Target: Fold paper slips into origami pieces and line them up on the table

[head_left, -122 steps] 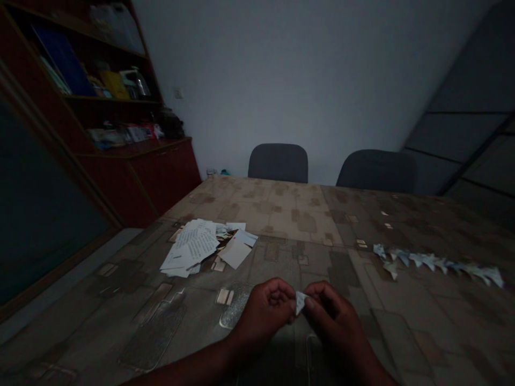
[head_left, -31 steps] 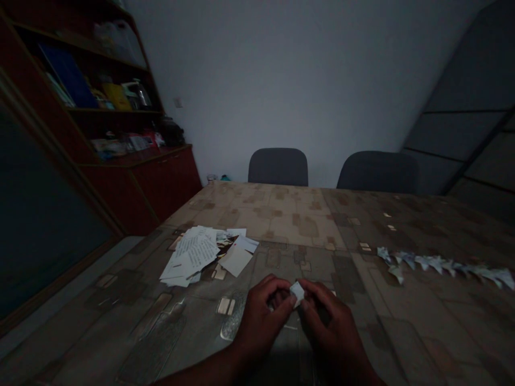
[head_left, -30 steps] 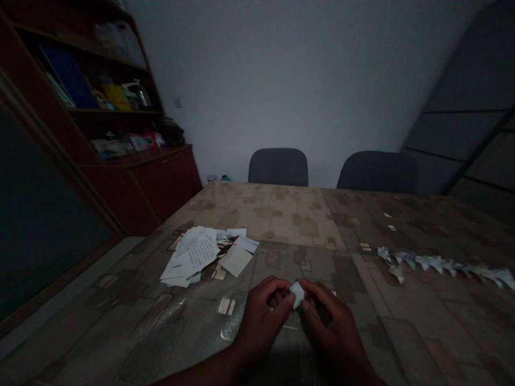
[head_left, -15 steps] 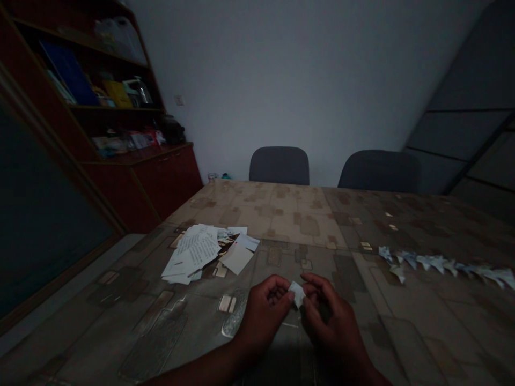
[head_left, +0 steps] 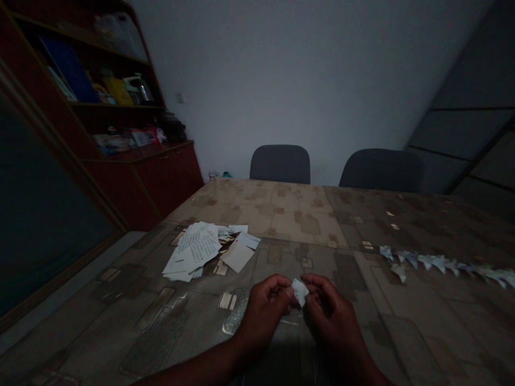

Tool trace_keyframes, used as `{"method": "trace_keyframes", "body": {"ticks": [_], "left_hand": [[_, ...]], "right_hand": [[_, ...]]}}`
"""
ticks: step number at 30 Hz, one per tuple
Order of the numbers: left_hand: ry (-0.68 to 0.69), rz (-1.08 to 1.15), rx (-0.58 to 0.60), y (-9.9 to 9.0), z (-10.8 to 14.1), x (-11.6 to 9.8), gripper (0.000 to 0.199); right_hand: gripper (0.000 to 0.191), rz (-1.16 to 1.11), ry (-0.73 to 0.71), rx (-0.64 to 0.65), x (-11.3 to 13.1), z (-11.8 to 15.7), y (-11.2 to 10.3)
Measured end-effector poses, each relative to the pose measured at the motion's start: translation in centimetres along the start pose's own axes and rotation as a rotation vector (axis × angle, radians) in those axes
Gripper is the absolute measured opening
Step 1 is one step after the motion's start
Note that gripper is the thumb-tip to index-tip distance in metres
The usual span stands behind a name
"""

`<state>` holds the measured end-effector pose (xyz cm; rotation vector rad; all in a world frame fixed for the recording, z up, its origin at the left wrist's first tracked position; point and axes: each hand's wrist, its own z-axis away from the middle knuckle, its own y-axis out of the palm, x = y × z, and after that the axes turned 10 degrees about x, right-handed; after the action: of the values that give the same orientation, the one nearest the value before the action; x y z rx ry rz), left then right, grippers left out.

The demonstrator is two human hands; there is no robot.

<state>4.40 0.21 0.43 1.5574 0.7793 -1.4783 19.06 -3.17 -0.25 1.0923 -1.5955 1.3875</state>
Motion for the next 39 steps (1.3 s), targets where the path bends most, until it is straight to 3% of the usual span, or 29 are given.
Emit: {"method": "trace_keyframes", "body": {"ticks": [9,25,35,39], "left_hand": [[0.032,0.041,0.015,-0.2,0.1,0.4,0.02],[-0.025,0.012,-0.029,0.2,-0.2,-0.3,0.021],[-0.06,0.001,-0.009,0.2,-0.3,-0.6,0.024],[-0.055,-0.004,0.001,0.1,-0.2,-0.7,0.026]], "right_hand": [[0.019,0.193,-0.122,0.061,0.4,0.0,-0.5],[0.021,0.289,-0.175,0.058,1.0,0.3,-0.6],[0.021,0.305,-0.207,0.022,0.4,0.1,-0.8],[0.02,0.211,-0.163,0.065,0.8,0.2,-0.9]]}}
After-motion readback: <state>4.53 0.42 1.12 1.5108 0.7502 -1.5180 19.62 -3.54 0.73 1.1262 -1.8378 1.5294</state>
